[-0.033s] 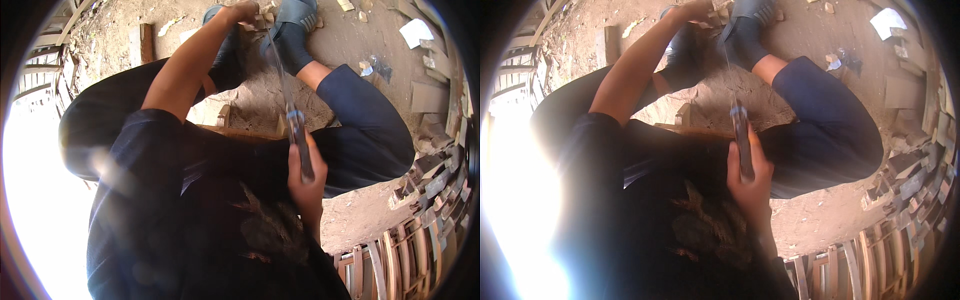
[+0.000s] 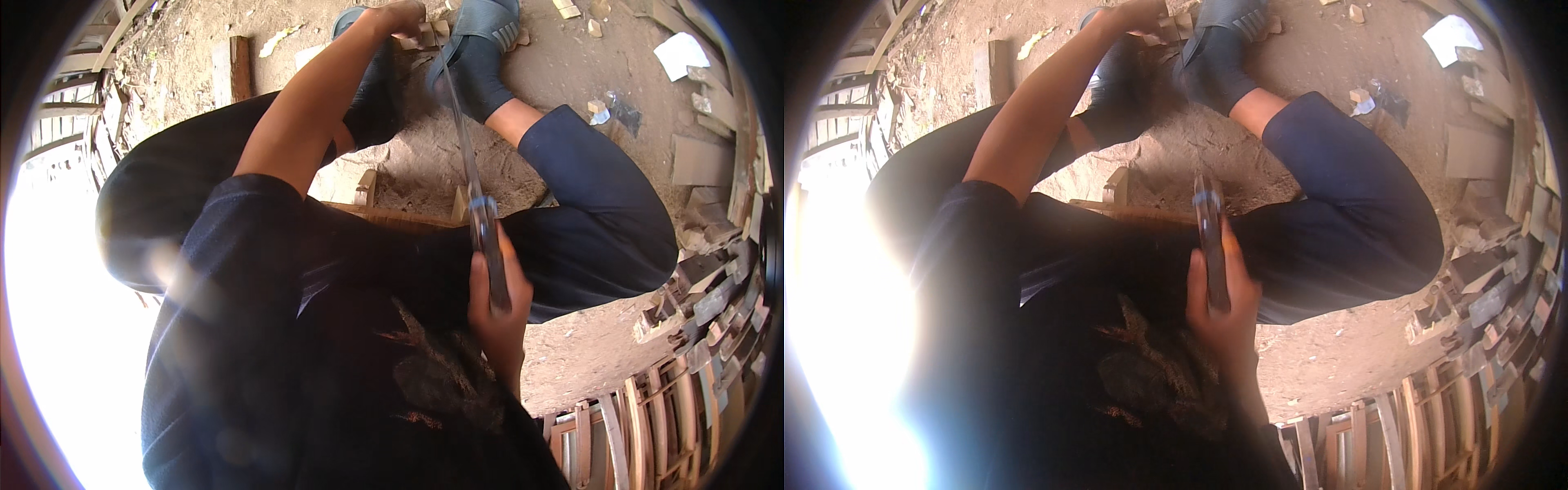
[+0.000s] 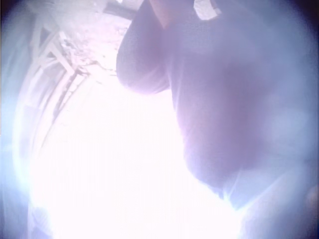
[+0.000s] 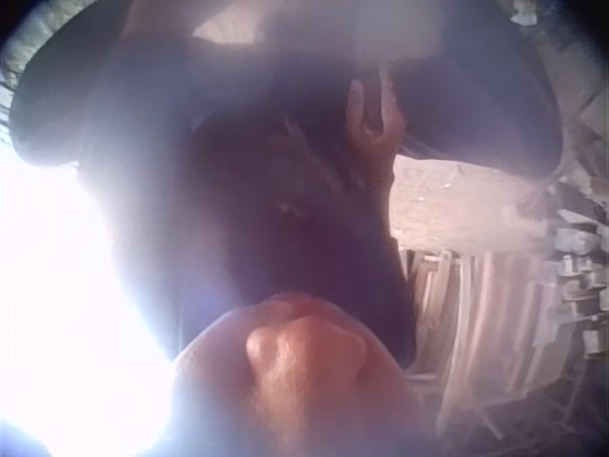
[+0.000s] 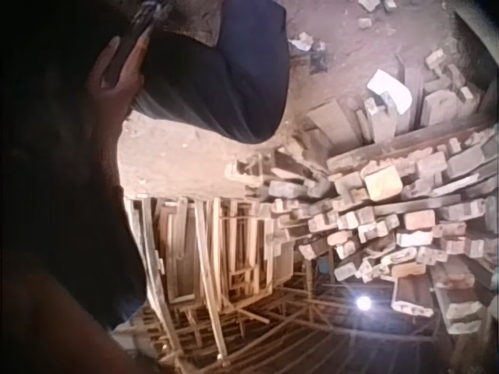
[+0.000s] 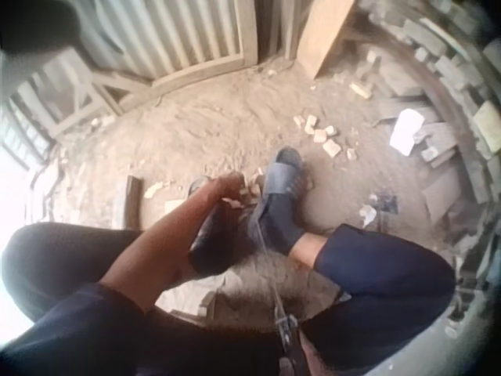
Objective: The person sits on the ground and uses a hand saw to cut a small piece of wood. They hold the wood with their left hand and saw with their right hand, producing sawdust as they work.
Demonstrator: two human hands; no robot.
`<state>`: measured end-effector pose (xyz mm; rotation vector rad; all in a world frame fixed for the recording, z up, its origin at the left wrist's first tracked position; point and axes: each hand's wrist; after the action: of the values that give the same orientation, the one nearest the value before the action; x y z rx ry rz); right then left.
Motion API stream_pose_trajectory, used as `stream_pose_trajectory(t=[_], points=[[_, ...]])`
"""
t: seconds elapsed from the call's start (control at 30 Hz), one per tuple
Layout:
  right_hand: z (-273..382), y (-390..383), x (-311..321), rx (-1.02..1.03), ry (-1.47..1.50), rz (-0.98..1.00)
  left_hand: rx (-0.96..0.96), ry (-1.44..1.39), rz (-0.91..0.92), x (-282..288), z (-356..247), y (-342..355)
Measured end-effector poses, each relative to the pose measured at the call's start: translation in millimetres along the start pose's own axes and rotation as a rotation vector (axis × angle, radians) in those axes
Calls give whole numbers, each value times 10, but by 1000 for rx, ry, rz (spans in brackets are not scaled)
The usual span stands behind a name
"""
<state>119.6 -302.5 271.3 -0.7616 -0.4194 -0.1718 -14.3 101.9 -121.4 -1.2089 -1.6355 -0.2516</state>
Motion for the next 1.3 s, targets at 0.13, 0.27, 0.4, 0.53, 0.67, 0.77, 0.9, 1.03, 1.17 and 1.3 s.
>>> stream_pose_trajectory(t=[0.13, 0.27, 0.4, 0.53, 0.67, 0.77, 0.9, 1.03, 1.17, 1.3], points=[[-79, 86, -52, 141, -13, -70, -26, 4, 3, -60, 23, 150], [-39, 313, -207, 144, 80, -37, -45, 53, 36, -232, 411, 55], [-180, -83, -71, 75, 21, -149, -56, -21, 24, 18, 2, 279], [72, 455, -110, -77, 80, 14, -19, -29, 13, 11, 68, 42], [-177, 127, -180, 235, 115, -94, 1, 2, -5, 17, 333, -64], [-171, 166, -78, 186, 136, -86, 32, -67, 54, 212, 138, -13], [-83, 423, -162, 144, 116, -55, -30, -4, 15, 234, -78, -220], [-250, -3, -106, 212, 211, -133, -155, 89, 57, 488, 130, -314], [-39, 256, -145, 1, 179, -41, -58, -45, 49, 673, -423, -327], [-274, 18, -70, 169, 205, -147, -52, -10, 52, 772, -449, -486]])
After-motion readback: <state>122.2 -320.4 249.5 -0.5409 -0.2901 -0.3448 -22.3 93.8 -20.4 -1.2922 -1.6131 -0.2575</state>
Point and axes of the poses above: each hand's wrist, its own y-axis towards the middle knuckle, its own x-axis out of the back of the hand, z = x × y, and after that the axes turned 11 degrees about -x, right-handed
